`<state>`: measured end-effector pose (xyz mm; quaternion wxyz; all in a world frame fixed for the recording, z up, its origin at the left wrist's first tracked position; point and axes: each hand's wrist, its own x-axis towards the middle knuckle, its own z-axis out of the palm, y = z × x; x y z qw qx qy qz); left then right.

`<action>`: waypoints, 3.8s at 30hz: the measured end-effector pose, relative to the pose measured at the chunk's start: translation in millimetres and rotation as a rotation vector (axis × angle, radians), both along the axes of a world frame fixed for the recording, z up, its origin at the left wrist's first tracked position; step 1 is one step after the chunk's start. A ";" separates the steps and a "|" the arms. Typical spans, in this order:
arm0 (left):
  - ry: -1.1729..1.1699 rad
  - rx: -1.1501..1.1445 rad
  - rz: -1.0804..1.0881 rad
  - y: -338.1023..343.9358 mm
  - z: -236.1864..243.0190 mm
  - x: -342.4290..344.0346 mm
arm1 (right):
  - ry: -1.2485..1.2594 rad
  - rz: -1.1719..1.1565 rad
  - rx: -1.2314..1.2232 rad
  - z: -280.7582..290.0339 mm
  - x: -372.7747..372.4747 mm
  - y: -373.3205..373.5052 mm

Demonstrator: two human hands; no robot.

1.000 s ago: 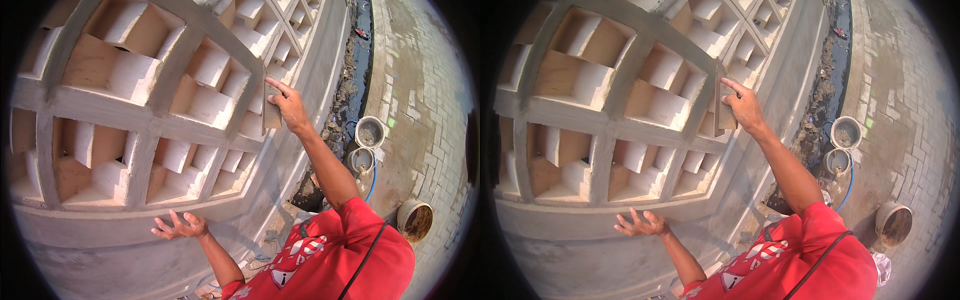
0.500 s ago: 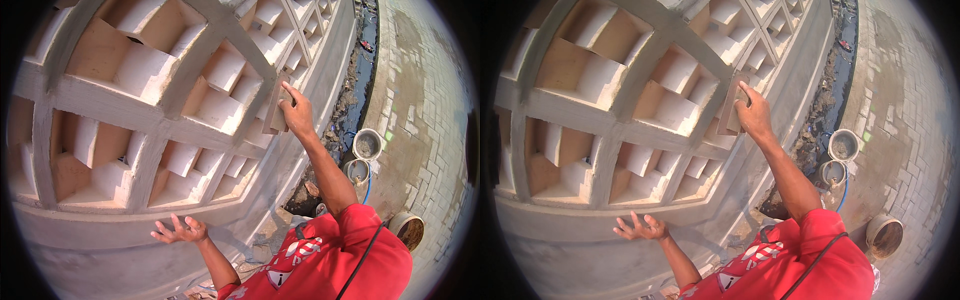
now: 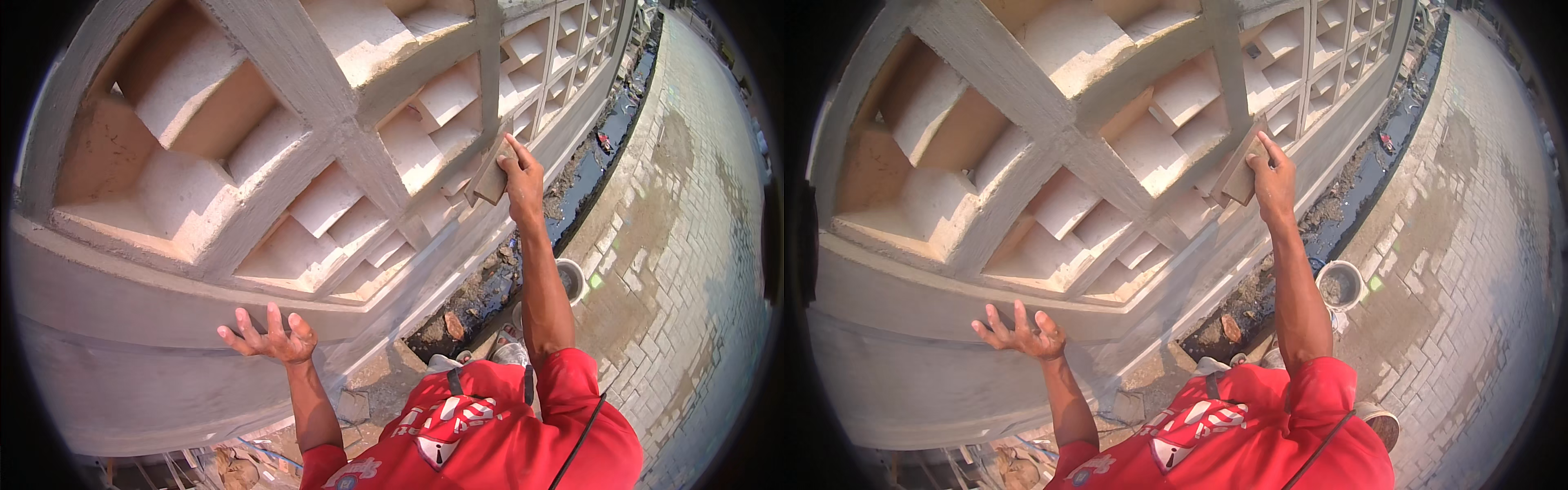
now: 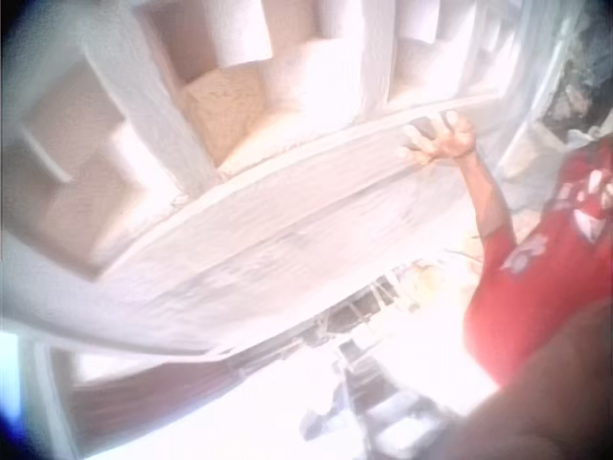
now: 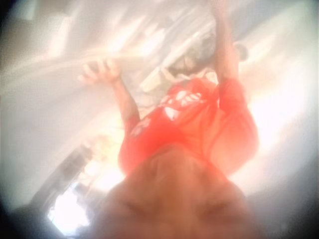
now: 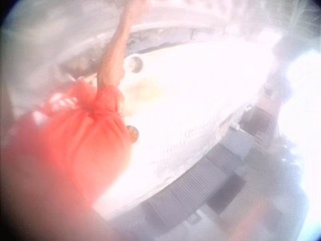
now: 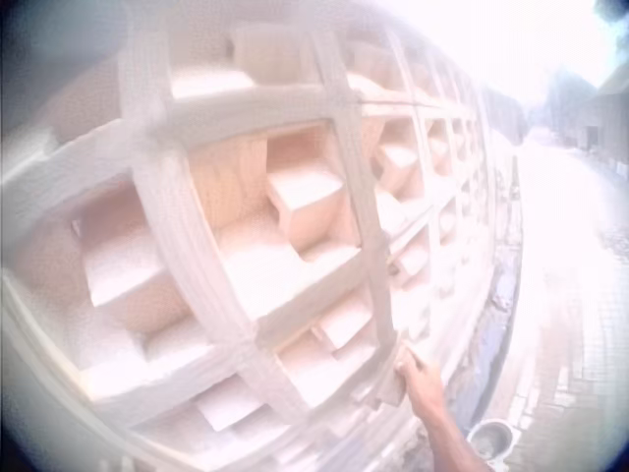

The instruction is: The person uses a trowel to apply and smooth plaster onto a decorative lattice wall. They repeatedly dip the trowel into a bucket to gather more plaster and continue smoothing the surface.

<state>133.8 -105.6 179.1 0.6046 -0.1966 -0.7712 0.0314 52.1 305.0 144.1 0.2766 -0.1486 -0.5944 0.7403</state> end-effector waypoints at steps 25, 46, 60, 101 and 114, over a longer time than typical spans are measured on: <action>0.010 0.069 -0.218 -2.2 -4.8 -2.1 | -0.012 0.285 0.137 -37.1 89.6 -209.6; 0.030 0.030 -0.112 -2.4 4.3 2.5 | 0.202 0.163 0.110 137.3 31.2 -37.7; 0.017 0.027 -0.061 0.9 2.4 5.5 | 0.281 0.324 0.374 122.9 87.9 -165.2; 0.084 0.025 0.265 18.0 -0.3 -4.8 | 0.319 0.097 1.332 107.3 -12.6 85.3; 0.094 0.037 0.313 24.9 -3.7 -7.0 | 0.439 0.052 1.452 154.4 -30.9 90.7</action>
